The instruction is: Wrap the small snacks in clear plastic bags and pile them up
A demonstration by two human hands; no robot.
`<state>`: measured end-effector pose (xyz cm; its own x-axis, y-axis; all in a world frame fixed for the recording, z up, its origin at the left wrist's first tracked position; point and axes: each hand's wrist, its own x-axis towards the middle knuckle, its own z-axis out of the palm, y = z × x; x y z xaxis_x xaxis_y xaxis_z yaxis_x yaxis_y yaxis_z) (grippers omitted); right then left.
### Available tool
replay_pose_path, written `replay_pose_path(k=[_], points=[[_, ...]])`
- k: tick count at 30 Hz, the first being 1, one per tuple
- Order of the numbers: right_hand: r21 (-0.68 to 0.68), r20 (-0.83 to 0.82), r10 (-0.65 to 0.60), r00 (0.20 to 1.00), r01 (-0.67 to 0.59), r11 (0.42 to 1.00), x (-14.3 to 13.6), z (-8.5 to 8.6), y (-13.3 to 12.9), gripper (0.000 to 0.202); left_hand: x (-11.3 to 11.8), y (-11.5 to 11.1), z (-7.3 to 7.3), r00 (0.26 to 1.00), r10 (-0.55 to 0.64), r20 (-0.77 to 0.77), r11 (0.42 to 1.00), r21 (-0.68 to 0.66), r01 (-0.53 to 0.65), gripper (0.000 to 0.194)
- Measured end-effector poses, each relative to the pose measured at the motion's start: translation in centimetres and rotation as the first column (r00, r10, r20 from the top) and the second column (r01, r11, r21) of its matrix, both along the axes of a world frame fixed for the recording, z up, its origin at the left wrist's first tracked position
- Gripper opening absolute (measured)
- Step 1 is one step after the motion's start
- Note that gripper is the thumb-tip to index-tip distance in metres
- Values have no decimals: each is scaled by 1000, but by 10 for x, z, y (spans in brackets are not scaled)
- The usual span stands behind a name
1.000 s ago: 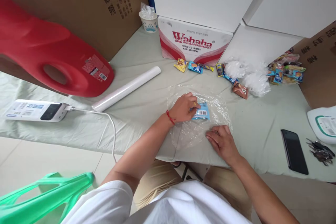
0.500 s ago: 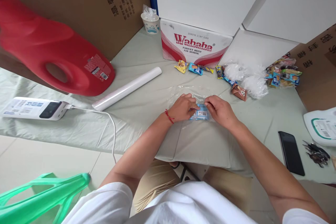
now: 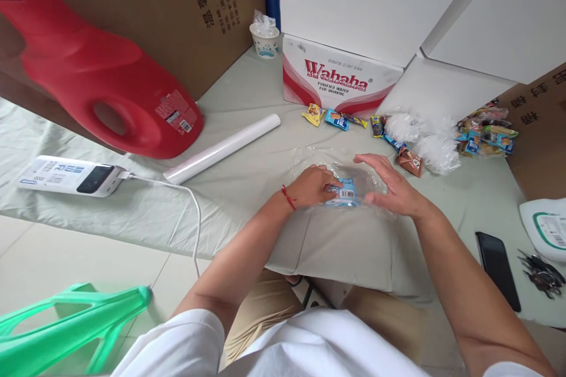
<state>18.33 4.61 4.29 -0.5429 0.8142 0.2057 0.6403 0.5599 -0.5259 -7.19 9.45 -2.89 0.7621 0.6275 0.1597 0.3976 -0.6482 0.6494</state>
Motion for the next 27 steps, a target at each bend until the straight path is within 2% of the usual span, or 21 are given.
replay_pose_path(k=[2,4,6,9,11,15,21,23,25,27], points=[[-21,82,79,993,-78,997,10,-3,-16,107,3,-1,2,998,24,-52,999,32,-23,29],[-35,154,101,983,-97,995,14,-12,-32,113,6,-2,4,995,35,-97,998,55,-30,29],[-12,175,68,982,-67,998,15,-23,-46,89,8,-3,6,991,34,-128,997,70,-25,28],[50,100,-27,995,22,999,12,-31,-53,32,8,-4,7,990,35,-136,997,77,-25,25],[45,18,-70,997,69,997,9,-29,-48,21,7,-5,8,991,28,-133,997,80,-18,24],[-116,-114,-152,982,139,984,-2,-26,-21,26,6,-6,10,990,31,-134,996,86,-19,25],[-287,-108,-268,957,229,930,-21,-48,18,29,6,-5,9,993,14,-120,998,61,-6,25],[-312,-60,-282,958,250,917,-26,-54,21,25,2,-3,7,998,1,-68,1000,-5,-1,26],[-301,-9,-292,956,276,913,-29,-56,22,21,-8,-4,4,999,36,41,986,-166,-29,29],[-271,30,-297,954,294,916,-31,-57,21,17,-21,-7,3,961,212,175,913,-386,-132,34]])
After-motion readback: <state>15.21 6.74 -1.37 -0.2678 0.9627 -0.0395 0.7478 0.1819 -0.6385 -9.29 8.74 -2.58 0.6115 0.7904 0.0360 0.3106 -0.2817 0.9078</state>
